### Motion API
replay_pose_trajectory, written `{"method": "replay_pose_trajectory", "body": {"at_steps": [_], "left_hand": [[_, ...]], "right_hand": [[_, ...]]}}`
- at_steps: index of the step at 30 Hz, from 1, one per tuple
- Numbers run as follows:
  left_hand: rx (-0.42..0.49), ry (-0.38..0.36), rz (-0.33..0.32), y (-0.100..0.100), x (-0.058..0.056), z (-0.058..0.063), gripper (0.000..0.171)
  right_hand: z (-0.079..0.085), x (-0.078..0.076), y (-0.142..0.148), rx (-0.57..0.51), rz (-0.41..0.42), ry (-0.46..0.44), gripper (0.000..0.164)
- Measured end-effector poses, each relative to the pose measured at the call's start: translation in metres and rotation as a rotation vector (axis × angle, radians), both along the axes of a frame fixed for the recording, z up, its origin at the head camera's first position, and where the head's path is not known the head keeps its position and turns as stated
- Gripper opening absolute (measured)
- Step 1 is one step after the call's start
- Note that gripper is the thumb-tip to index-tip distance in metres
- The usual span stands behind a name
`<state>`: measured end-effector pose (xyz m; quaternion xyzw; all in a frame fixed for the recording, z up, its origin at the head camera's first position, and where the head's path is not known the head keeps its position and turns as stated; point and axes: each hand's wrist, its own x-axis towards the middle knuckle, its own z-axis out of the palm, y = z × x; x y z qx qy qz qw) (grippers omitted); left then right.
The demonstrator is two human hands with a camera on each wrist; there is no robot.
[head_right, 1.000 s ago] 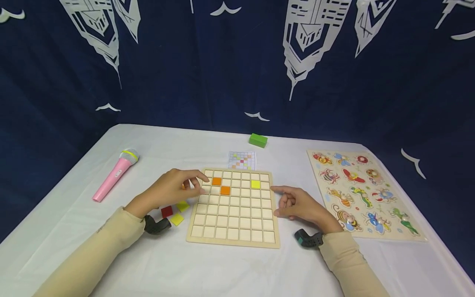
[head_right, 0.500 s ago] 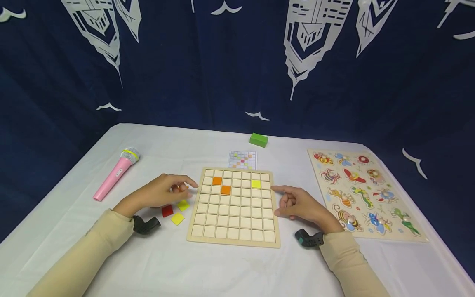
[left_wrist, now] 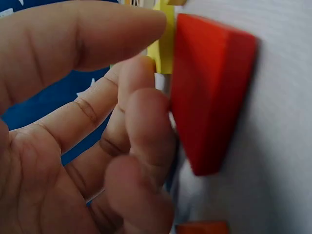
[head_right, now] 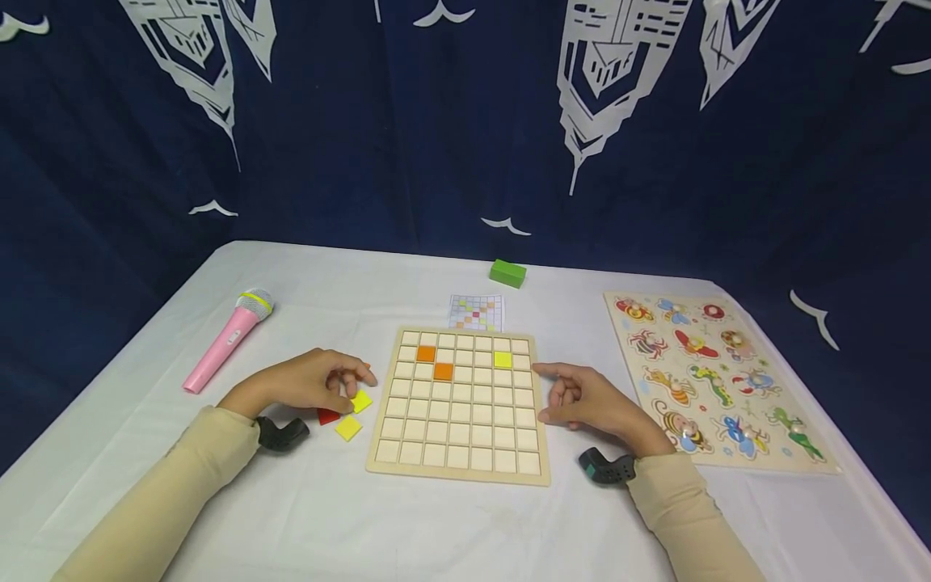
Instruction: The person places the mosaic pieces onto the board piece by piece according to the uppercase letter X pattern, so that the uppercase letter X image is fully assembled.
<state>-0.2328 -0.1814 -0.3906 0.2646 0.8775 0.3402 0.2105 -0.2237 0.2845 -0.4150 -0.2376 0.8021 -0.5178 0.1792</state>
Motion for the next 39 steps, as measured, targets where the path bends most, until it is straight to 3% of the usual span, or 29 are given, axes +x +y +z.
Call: {"method": "replay_pose_trajectory", "body": {"at_steps": [8,20,33,39], "left_hand": [[0.015,-0.012,0.020,-0.0028,-0.0021,-0.0020,0.041],[0.019,-0.014,0.041,-0.0049,-0.0052,-0.0054,0.028],[0.028,-0.012,0.071,-0.0032,-0.0025,-0.0042,0.024],[0.051,0.057,0.062,-0.0019,-0.0032,-0.0034,0.023]], "right_hand": [[-0.0006,-0.0010,0.0015,-0.008,0.017,0.022,0.074],[-0.0012,-0.0018,0.0020,-0.010,0.018,0.019,0.074],[-0.0005,-0.0012,0.0018,-0.025,0.027,0.016,0.074],[-0.0006,-0.0011,0.0020,-0.025,0.027,0.015,0.074]]}}
